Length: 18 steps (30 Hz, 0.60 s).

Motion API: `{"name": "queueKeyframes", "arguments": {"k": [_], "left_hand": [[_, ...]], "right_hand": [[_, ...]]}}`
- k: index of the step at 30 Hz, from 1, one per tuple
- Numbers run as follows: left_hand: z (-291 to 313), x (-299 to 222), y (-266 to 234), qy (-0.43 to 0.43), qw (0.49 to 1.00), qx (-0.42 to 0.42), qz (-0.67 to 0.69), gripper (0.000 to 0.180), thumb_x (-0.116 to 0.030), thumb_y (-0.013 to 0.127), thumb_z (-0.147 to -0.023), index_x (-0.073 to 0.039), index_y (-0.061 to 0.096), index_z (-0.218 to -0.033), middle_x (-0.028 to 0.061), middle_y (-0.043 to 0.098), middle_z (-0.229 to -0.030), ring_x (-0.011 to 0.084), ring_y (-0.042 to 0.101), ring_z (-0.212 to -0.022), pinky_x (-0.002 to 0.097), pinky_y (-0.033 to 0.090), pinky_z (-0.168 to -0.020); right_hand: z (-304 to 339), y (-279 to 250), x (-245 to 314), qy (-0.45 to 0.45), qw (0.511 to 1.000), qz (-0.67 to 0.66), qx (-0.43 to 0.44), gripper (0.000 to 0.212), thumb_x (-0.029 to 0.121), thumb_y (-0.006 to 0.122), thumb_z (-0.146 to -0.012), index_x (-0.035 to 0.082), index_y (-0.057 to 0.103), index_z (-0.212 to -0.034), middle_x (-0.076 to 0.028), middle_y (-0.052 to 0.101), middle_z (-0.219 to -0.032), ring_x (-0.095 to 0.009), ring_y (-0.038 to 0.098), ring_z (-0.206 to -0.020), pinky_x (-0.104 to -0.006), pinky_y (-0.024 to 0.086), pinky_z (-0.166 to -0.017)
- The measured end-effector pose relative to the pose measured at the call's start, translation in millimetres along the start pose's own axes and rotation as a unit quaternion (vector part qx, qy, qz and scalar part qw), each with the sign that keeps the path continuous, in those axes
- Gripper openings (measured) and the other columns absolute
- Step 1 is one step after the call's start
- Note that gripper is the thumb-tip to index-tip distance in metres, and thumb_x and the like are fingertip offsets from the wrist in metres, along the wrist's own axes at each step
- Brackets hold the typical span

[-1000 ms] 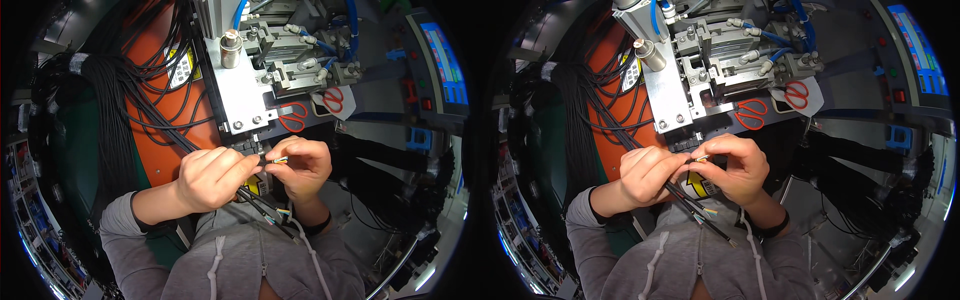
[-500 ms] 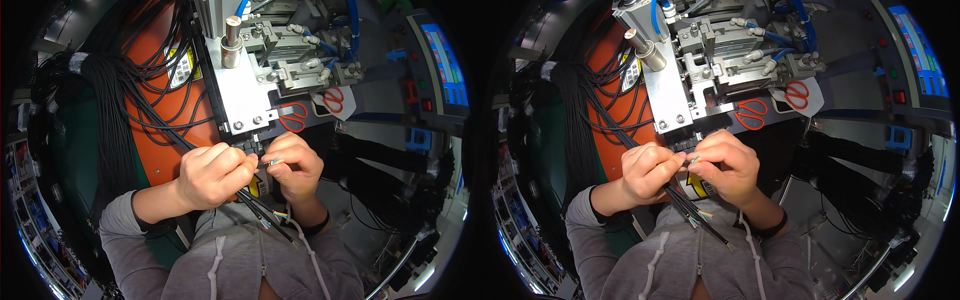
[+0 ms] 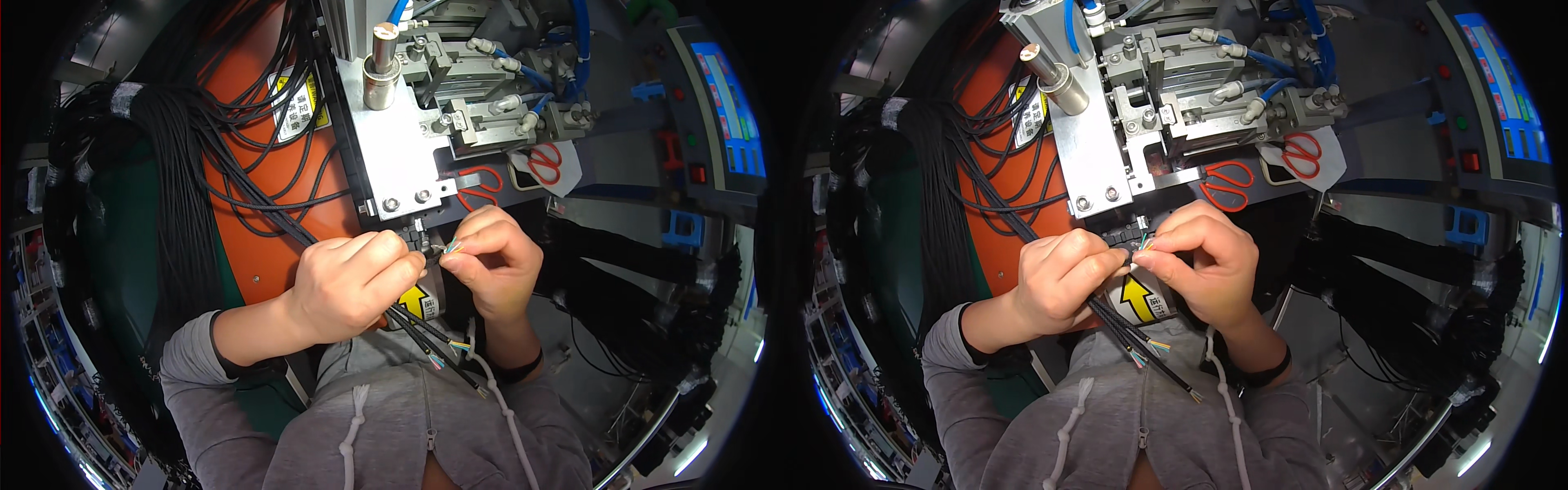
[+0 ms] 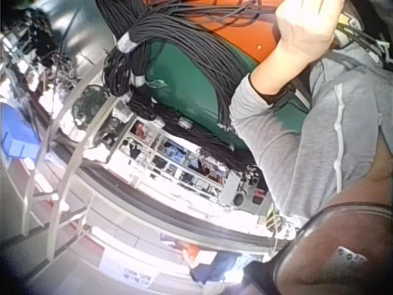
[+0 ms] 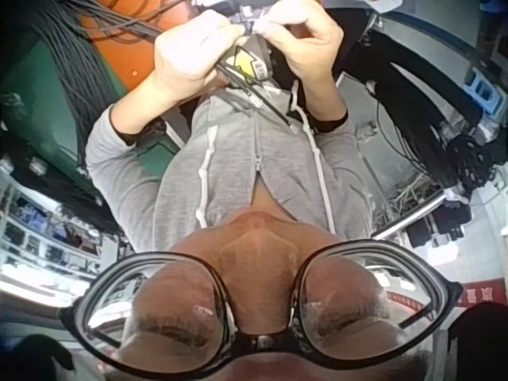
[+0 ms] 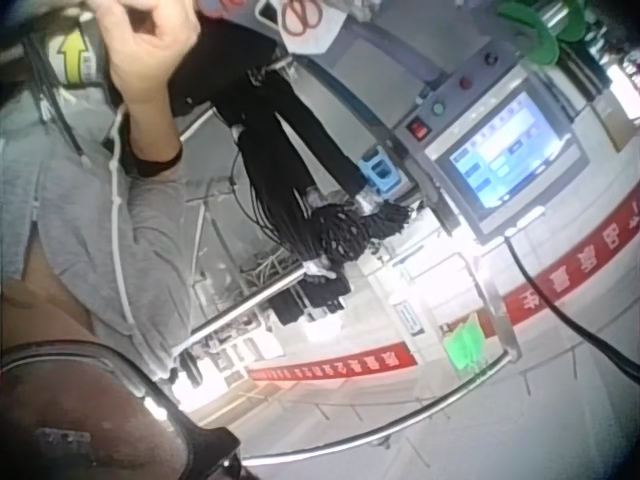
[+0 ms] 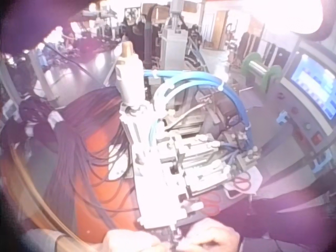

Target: The person inserts the ends of wires into a machine, presses a button on a screen, and then moves a bundle of cables from a rack to the work surface before resuming the wire insertion.

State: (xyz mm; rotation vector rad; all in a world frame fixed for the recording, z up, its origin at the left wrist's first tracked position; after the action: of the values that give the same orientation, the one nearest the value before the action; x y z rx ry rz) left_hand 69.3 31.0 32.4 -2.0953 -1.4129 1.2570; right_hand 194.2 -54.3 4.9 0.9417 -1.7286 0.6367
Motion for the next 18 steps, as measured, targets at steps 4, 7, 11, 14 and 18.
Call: {"name": "queueKeyframes", "arguments": {"k": [4, 7, 11, 14, 18], "left_hand": [[1, 2, 0, -0.002, 0.999, 0.024, -0.031, 0.016, -0.010, 0.068, -0.068, -0.006, 0.063, -0.083, 0.0003, 0.051, -0.074, 0.0105, 0.054, -0.056, 0.0244, 0.040, -0.044], [1, -2, -1, 0.047, 0.988, 0.007, -0.149, 0.017, -0.010, 0.068, -0.068, -0.006, 0.065, -0.084, -0.0005, 0.054, -0.075, 0.0090, 0.052, -0.056, 0.0226, 0.037, -0.043], [2, -4, -2, 0.074, 0.987, -0.026, -0.140, 0.024, -0.009, 0.067, -0.068, -0.006, 0.069, -0.091, -0.0010, 0.055, -0.076, 0.0080, 0.051, -0.057, 0.0216, 0.035, -0.043], [4, -6, 0, 0.074, 0.986, -0.022, -0.146, 0.029, -0.009, 0.067, -0.067, -0.005, 0.071, -0.096, -0.0012, 0.054, -0.076, 0.0079, 0.050, -0.057, 0.0219, 0.035, -0.043], [8, -8, 9, 0.068, 0.982, 0.044, -0.173, 0.031, -0.011, 0.064, -0.069, -0.004, 0.071, -0.099, -0.0019, 0.049, -0.071, 0.0083, 0.047, -0.057, 0.0222, 0.034, -0.043]], "right_hand": [[1, 7, 24, -0.140, 0.959, 0.248, 0.004, 0.021, -0.001, 0.082, -0.068, 0.004, 0.065, -0.079, -0.006, 0.062, -0.077, -0.018, 0.060, -0.070, -0.0290, 0.046, -0.061], [-4, 4, 19, -0.058, 0.964, 0.256, 0.052, 0.017, 0.001, 0.077, -0.074, 0.003, 0.061, -0.079, -0.006, 0.060, -0.078, -0.017, 0.057, -0.071, -0.0290, 0.045, -0.064], [4, -4, -11, 0.191, 0.974, 0.042, 0.111, 0.013, 0.004, 0.070, -0.081, 0.001, 0.058, -0.082, -0.006, 0.057, -0.083, -0.013, 0.052, -0.075, -0.0260, 0.042, -0.069], [8, -5, -27, 0.246, 0.957, -0.113, 0.100, 0.011, 0.003, 0.071, -0.082, -0.001, 0.061, -0.083, -0.006, 0.060, -0.080, -0.012, 0.057, -0.069, -0.0258, 0.046, -0.062], [0, -10, -24, 0.110, 0.982, 0.134, 0.074, 0.006, 0.002, 0.071, -0.081, -0.002, 0.067, -0.082, -0.010, 0.068, -0.081, -0.016, 0.064, -0.074, -0.0271, 0.047, -0.063]]}}
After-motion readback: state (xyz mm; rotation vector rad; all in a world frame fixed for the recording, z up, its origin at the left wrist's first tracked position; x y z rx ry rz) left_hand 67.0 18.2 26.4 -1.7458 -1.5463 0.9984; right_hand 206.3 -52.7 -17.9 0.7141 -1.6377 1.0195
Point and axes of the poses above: each hand's wrist, its own z-axis away from the middle knuckle, its own y-axis out of the palm, x = y × z, the point moved 7 cm from there along -z, towards the middle knuckle
